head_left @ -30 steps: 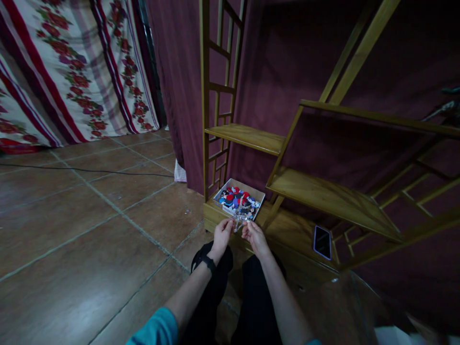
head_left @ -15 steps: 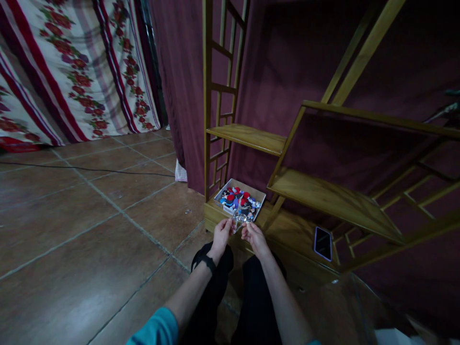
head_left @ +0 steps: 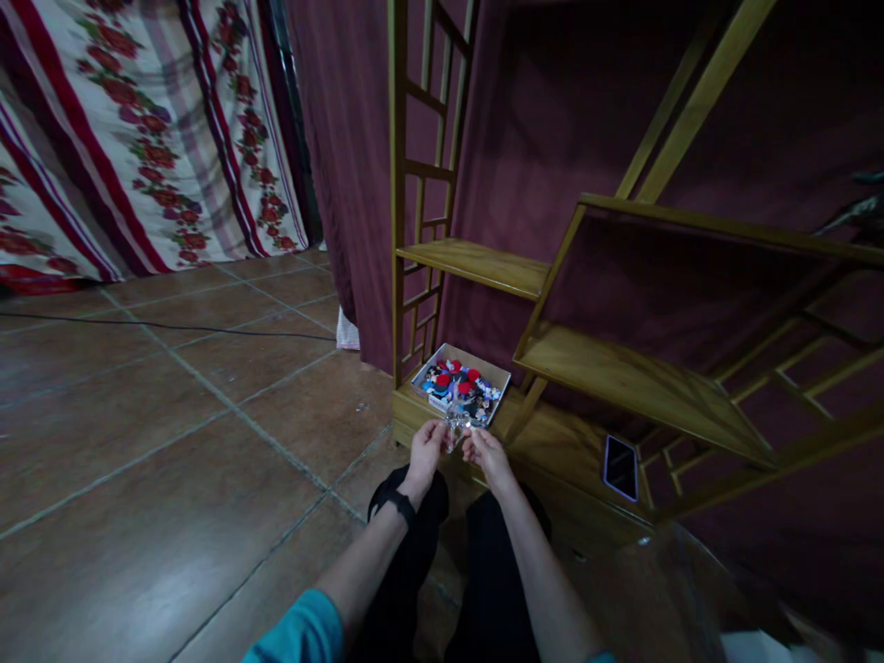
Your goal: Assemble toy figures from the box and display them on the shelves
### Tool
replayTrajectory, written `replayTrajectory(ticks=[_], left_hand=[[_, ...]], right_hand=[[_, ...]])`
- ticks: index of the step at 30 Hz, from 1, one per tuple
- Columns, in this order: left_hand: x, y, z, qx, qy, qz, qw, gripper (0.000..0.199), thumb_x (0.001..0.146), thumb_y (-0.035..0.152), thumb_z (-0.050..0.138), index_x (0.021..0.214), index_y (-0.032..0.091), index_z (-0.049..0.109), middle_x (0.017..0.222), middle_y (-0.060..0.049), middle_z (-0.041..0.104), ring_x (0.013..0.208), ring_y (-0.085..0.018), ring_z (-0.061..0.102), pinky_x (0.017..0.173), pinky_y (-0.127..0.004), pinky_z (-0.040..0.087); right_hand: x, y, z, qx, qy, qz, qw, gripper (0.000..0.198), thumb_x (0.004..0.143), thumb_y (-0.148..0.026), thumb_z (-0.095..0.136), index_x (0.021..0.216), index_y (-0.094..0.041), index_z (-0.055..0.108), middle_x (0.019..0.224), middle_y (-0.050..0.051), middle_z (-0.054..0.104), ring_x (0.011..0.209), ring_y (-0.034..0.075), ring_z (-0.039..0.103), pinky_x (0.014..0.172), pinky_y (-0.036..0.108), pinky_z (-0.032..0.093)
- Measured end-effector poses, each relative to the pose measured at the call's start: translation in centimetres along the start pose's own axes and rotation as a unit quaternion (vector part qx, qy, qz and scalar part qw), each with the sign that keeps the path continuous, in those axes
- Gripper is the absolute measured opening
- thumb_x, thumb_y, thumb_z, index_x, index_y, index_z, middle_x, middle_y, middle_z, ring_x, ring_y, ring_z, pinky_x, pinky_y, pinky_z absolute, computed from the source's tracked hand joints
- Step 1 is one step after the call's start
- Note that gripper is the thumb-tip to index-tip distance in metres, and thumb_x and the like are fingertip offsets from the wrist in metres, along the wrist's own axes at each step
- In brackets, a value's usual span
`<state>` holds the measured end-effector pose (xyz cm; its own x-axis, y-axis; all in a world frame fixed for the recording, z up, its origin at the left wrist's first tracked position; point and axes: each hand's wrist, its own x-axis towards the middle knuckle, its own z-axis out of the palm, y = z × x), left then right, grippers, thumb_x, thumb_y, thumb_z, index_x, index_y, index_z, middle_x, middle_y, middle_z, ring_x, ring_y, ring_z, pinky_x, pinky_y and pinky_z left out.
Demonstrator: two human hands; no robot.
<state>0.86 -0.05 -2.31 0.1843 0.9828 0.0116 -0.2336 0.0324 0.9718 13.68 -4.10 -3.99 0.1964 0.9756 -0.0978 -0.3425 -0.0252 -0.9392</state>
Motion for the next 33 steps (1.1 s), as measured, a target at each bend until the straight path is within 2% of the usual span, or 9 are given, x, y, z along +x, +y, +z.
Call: replayTrajectory(ticks=[6,12,17,23,28,31,33], left_hand=[[-0.2,0.3,0.3,-0.007,-0.002,-0.001,1.000,0.032,0.067,0.046,0.059,0.070,0.014,0.056,0.060,-0.001,0.060,0.048,-0.009,0.049,0.046,-0.020,0.036],[-0.4,0.5,0.4,-0.010,0.005,-0.001,1.000,0.032,0.068,0.046,0.058,0.072,0.014,0.056,0.062,-0.002,0.061,0.050,-0.010,0.051,0.047,-0.020,0.037],[-0.4,0.4,0.3,0.003,-0.002,0.009,1.000,0.031,0.067,0.045,0.059,0.071,0.014,0.056,0.056,0.000,0.058,0.047,-0.009,0.049,0.046,-0.020,0.036],[-0.5,0.8,0.3,0.023,-0.027,0.007,0.999,0.033,0.067,0.046,0.061,0.072,0.014,0.059,0.058,-0.001,0.060,0.049,-0.010,0.051,0.048,-0.021,0.037],[-0.4,0.8,0.0,0.020,-0.022,0.001,1.000,0.040,0.071,0.053,0.053,0.064,0.014,0.058,0.053,-0.002,0.057,0.049,-0.011,0.050,0.047,-0.021,0.037],[-0.2,0.6,0.0,0.016,-0.009,-0.006,1.000,0.038,0.069,0.052,0.055,0.065,0.014,0.059,0.051,0.000,0.055,0.048,-0.011,0.049,0.046,-0.021,0.036],[-0.2,0.5,0.1,0.026,-0.030,-0.016,0.999,0.035,0.066,0.049,0.059,0.065,0.014,0.059,0.051,0.001,0.054,0.047,-0.010,0.049,0.045,-0.020,0.035]], right_hand=[[0.6,0.5,-0.1,-0.084,0.040,-0.050,0.994,0.044,0.070,-0.057,0.054,0.083,-0.016,0.060,0.058,-0.001,0.057,0.047,0.009,0.048,0.047,0.021,0.041],[0.8,1.2,-0.5,-0.228,0.088,-0.115,0.963,0.036,0.077,-0.052,0.046,0.080,-0.018,0.061,0.060,0.000,0.057,0.052,0.011,0.051,0.051,0.022,0.043],[0.9,1.8,-0.9,-0.287,0.101,-0.135,0.943,0.030,0.079,-0.043,0.043,0.092,-0.022,0.060,0.068,-0.001,0.062,0.053,0.012,0.053,0.052,0.022,0.044],[0.9,2.0,-1.0,-0.297,0.087,-0.103,0.945,0.026,0.078,-0.034,0.043,0.096,-0.025,0.059,0.071,-0.002,0.062,0.053,0.012,0.055,0.049,0.022,0.046],[0.8,1.9,-0.6,-0.254,0.075,-0.079,0.961,0.022,0.078,-0.036,0.044,0.091,-0.024,0.057,0.071,-0.001,0.061,0.056,0.013,0.057,0.048,0.023,0.049],[0.7,1.8,-0.4,-0.216,0.063,-0.076,0.972,0.023,0.078,-0.036,0.045,0.092,-0.023,0.056,0.074,0.000,0.061,0.059,0.014,0.059,0.049,0.024,0.050],[0.7,1.7,-0.3,-0.194,0.054,-0.074,0.977,0.024,0.077,-0.037,0.046,0.094,-0.023,0.055,0.079,0.001,0.062,0.061,0.014,0.059,0.050,0.024,0.050]])
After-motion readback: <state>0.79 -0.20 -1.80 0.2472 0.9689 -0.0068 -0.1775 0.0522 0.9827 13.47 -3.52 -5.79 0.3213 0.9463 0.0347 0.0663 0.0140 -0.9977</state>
